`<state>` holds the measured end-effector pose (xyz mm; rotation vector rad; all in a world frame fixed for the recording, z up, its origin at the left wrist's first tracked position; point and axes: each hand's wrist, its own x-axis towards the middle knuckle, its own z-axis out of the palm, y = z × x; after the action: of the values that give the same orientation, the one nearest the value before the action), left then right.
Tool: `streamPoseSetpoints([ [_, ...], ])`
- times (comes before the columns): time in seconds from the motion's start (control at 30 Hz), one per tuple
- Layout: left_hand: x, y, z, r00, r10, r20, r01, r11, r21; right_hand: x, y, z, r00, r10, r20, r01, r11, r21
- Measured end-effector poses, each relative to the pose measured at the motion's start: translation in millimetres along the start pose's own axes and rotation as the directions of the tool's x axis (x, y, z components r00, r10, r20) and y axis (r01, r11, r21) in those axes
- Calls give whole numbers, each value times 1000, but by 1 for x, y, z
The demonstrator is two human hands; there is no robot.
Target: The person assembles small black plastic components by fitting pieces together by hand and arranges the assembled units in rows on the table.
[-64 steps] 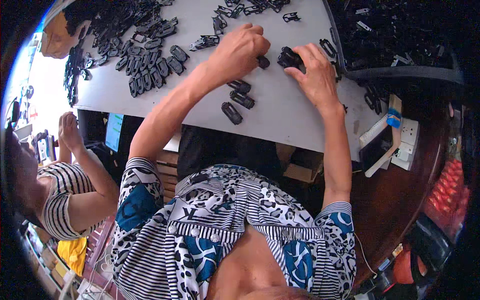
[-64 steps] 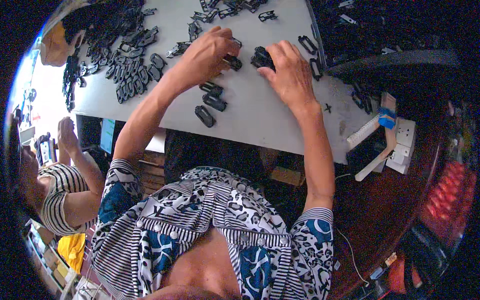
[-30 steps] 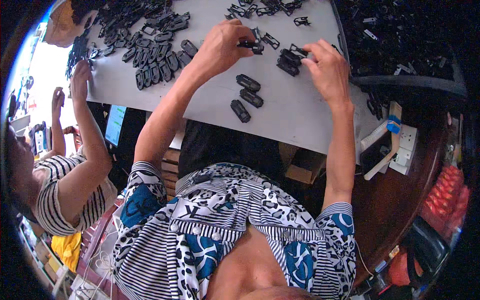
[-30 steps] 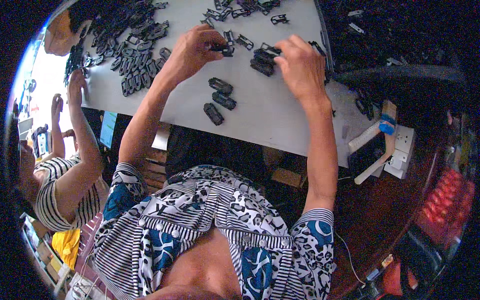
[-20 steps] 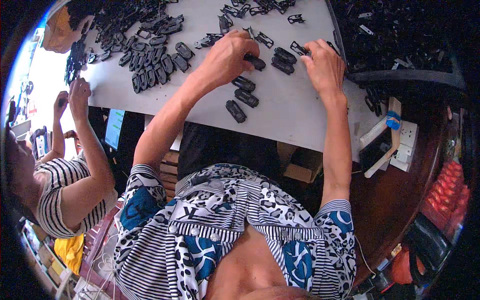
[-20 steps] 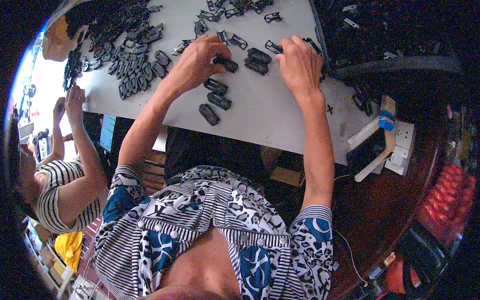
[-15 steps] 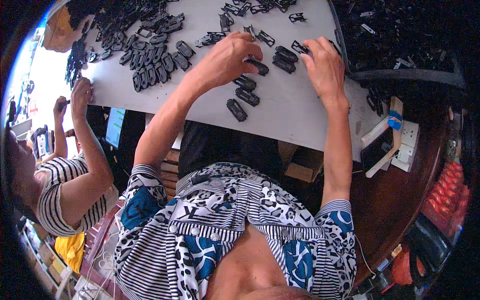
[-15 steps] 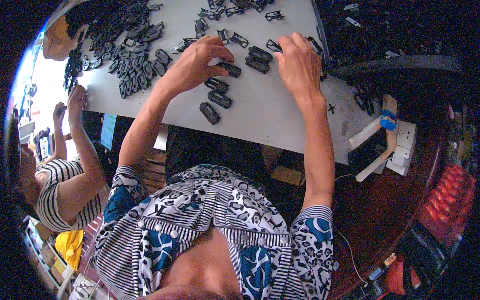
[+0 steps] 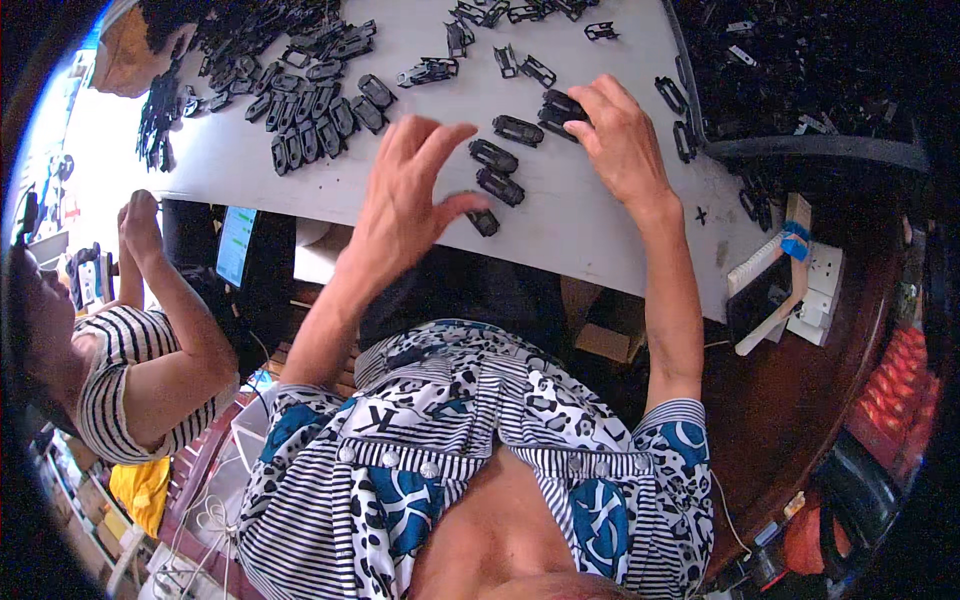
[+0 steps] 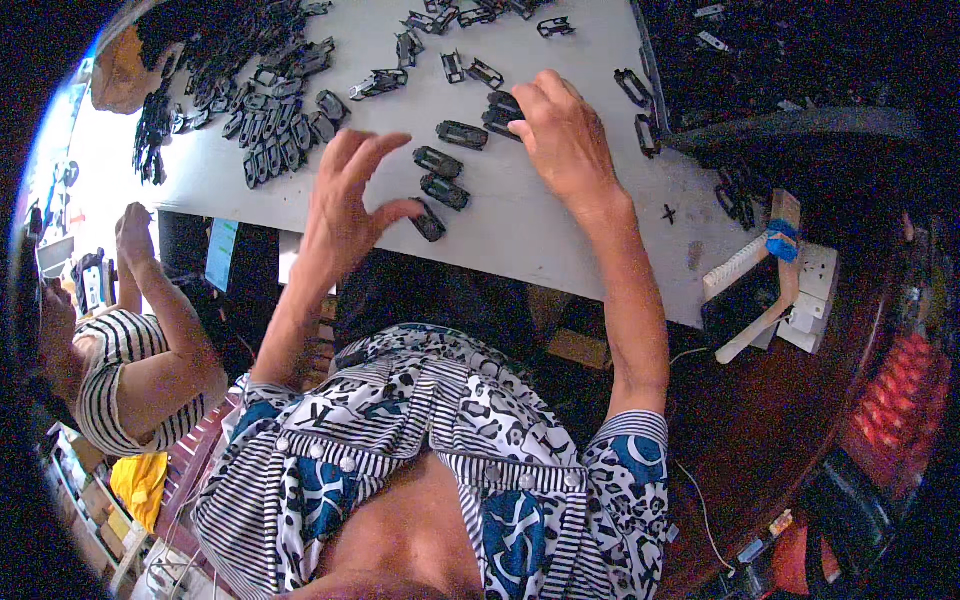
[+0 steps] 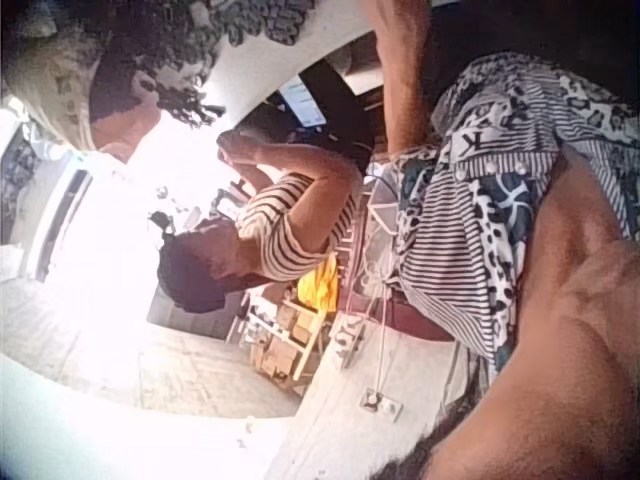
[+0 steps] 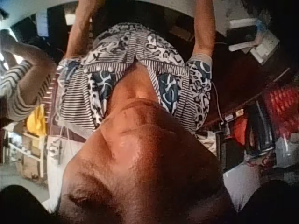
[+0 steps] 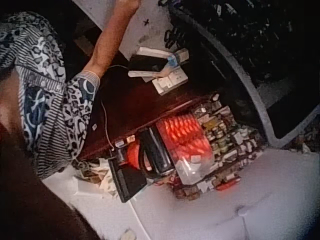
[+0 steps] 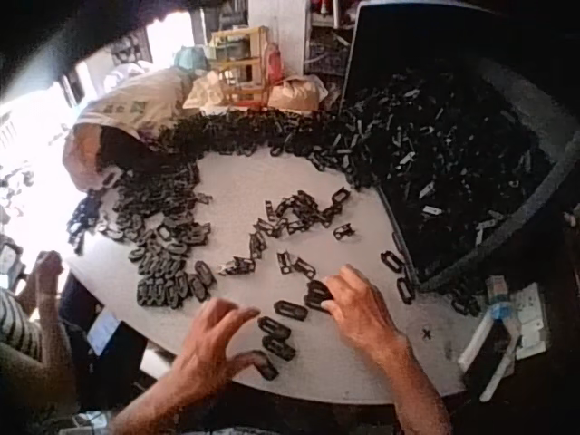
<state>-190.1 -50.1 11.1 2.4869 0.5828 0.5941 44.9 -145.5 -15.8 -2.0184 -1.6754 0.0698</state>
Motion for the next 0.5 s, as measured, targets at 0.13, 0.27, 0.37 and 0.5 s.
streamPoseSetpoints([
  [0.13,-38,20,12,992,-118,33,116,992,59,5,-8,6,1000,-7,9,6,1000,20],
  [0.27,-43,26,34,997,-59,45,50,985,164,9,-15,10,999,-7,34,6,1000,22],
  [0.37,-38,17,50,1000,25,-10,-23,984,176,10,-18,9,999,-26,48,26,1000,18],
  [0.5,-38,5,51,998,54,-31,-48,983,179,6,-24,10,997,-37,65,36,999,8],
])
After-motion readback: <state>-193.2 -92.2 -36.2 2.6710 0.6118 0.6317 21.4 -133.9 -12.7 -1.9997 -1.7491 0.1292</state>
